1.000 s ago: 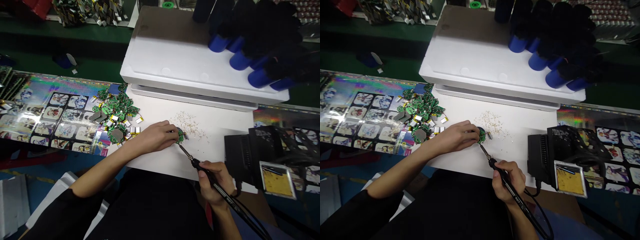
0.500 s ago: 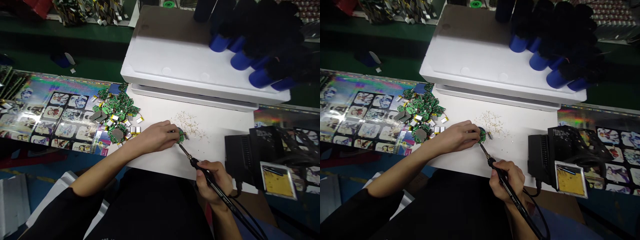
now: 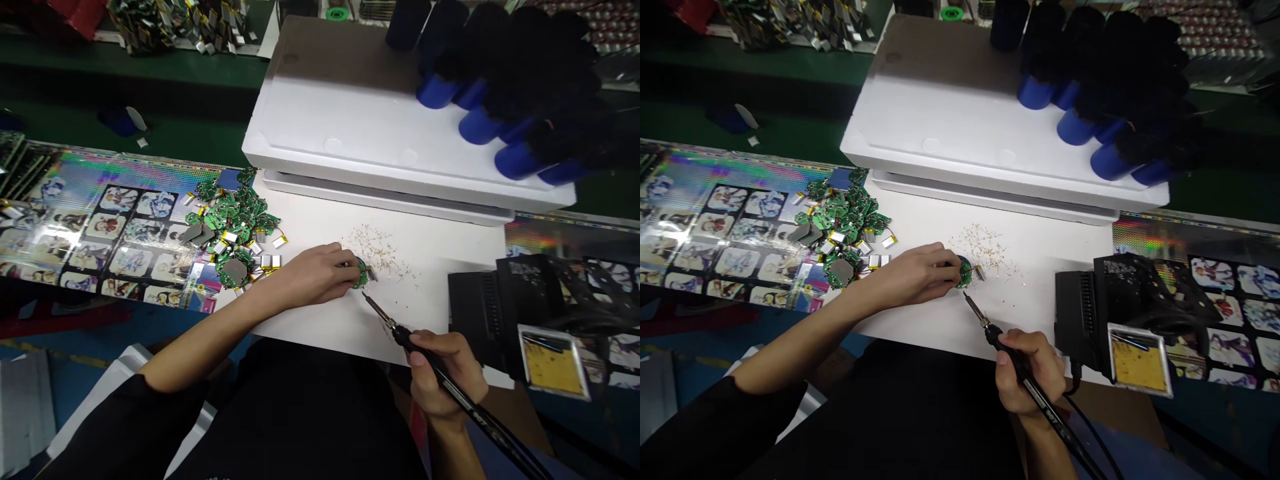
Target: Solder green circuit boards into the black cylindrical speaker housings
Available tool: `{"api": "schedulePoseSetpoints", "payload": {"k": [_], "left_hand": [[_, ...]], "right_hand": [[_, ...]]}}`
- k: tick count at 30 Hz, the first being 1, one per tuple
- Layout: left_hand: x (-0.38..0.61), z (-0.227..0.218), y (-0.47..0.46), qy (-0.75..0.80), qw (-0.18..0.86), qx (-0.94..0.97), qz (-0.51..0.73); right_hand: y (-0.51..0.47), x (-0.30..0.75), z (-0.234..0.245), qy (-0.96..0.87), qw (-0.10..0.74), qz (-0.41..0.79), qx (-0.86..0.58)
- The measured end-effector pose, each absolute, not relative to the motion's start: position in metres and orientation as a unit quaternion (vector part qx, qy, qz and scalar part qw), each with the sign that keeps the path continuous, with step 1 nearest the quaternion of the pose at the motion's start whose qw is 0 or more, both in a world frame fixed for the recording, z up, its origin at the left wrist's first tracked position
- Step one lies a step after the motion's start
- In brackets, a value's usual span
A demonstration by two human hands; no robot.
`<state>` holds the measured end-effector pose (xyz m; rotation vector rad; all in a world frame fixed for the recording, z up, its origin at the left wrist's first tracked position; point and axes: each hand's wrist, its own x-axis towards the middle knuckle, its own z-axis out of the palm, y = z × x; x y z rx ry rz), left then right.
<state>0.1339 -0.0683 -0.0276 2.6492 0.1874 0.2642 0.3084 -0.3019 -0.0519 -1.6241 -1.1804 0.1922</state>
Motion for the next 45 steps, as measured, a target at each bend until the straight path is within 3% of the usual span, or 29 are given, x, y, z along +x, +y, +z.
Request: {"api": "schedulePoseSetpoints", "payload": {"k": [16, 25, 31, 38, 45], "left_hand": [[0.133, -0.03, -0.069, 0.069, 0.234, 0.965, 0.098], [0.122, -0.05, -0.092, 0.17, 0.289, 0.916, 0.219], [0.117, -0.066, -0.099, 0.194, 0.389, 0.876, 0.208], [0.079, -0.034, -0.088, 0.227, 0.487, 0.829, 0.152], [0.029, -0.002, -0.055, 0.284, 0.43, 0.832, 0.203]], "right_hand": [[-0.289, 0.317, -0.053, -0.289, 0.653, 0.121, -0.69], [-0.245, 0.331, -0.073, -0.305, 0.627, 0.179, -0.694], [-0.231, 0.337, -0.084, -0.348, 0.606, 0.236, -0.675], [-0.233, 0.337, -0.095, -0.351, 0.58, 0.257, -0.689], [-0.235, 0.335, -0.095, -0.343, 0.587, 0.247, -0.691]]}}
